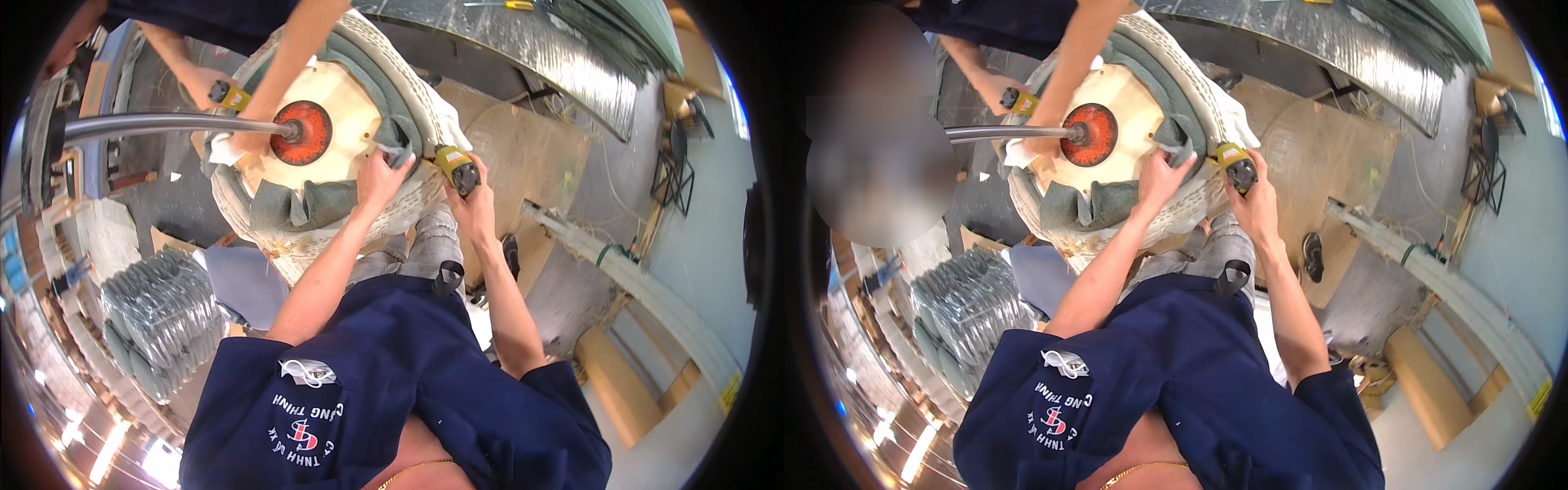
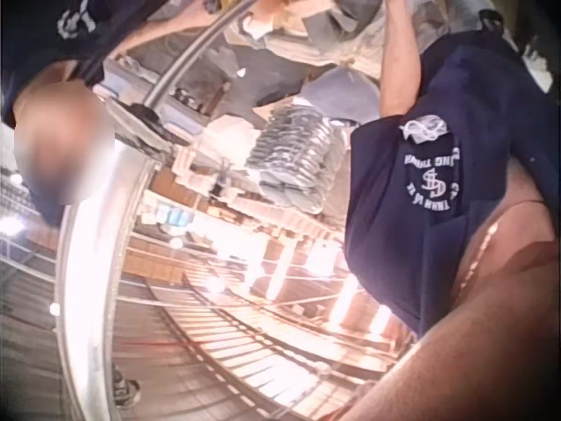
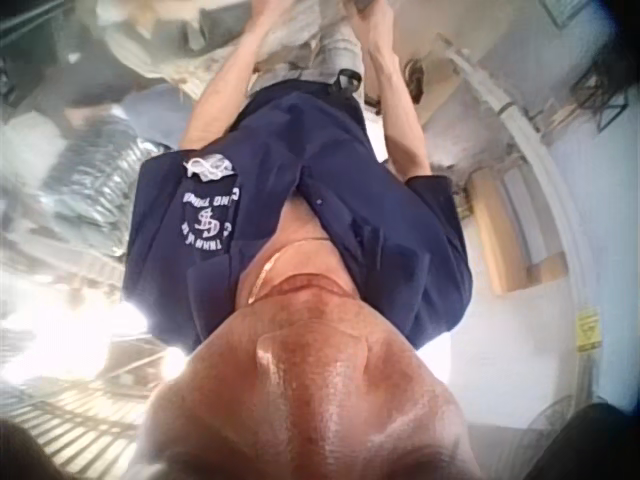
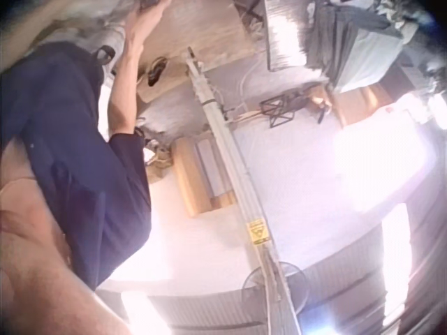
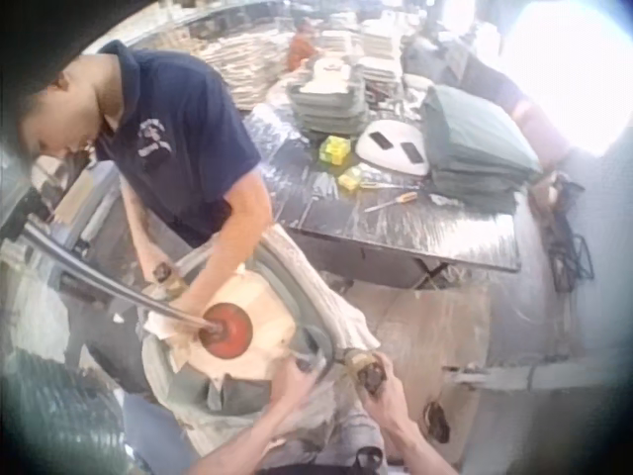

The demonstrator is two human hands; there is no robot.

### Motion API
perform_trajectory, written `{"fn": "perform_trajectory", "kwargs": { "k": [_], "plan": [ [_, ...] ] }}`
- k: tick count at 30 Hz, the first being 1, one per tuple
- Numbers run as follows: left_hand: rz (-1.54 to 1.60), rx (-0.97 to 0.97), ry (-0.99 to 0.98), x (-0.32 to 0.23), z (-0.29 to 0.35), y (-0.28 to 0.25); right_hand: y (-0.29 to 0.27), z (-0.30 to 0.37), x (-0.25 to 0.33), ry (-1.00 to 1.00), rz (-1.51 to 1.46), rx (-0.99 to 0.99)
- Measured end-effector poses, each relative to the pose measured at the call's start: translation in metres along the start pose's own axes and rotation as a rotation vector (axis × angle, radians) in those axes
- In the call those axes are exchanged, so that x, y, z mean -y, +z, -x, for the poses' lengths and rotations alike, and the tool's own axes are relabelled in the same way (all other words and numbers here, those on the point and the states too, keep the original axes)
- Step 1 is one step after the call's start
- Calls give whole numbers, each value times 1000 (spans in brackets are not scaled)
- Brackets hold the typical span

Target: The person uses a pneumatic staple gun to attach green fabric to the underside of a cushion base, working alongside a coworker. They repeatedly staple the fabric edges, flip the cushion, and place white foam padding on top before continuing to staple the fabric around the perimeter.

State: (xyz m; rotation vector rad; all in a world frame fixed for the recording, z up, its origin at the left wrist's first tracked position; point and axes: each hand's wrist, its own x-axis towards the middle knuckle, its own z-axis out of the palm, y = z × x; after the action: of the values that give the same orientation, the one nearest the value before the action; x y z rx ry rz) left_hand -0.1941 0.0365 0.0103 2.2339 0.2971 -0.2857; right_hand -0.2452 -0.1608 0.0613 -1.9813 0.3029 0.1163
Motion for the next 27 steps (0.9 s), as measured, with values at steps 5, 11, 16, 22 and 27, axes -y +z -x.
{"fn": "perform_trajectory", "kwargs": {
  "k": [5,11,16,22,27],
  "plan": [
    [-46,80,107,3,-14,-17,6,20,-3,-53,118,100],
    [-168,96,297,9,-28,-29,22,19,15,51,126,138],
    [-175,181,384,12,-46,-29,32,6,25,-16,343,160],
    [-406,282,811,-13,-112,-45,43,-21,44,137,330,137],
    [-353,306,887,-2,-144,-30,42,-40,38,42,460,158]
  ]
}}
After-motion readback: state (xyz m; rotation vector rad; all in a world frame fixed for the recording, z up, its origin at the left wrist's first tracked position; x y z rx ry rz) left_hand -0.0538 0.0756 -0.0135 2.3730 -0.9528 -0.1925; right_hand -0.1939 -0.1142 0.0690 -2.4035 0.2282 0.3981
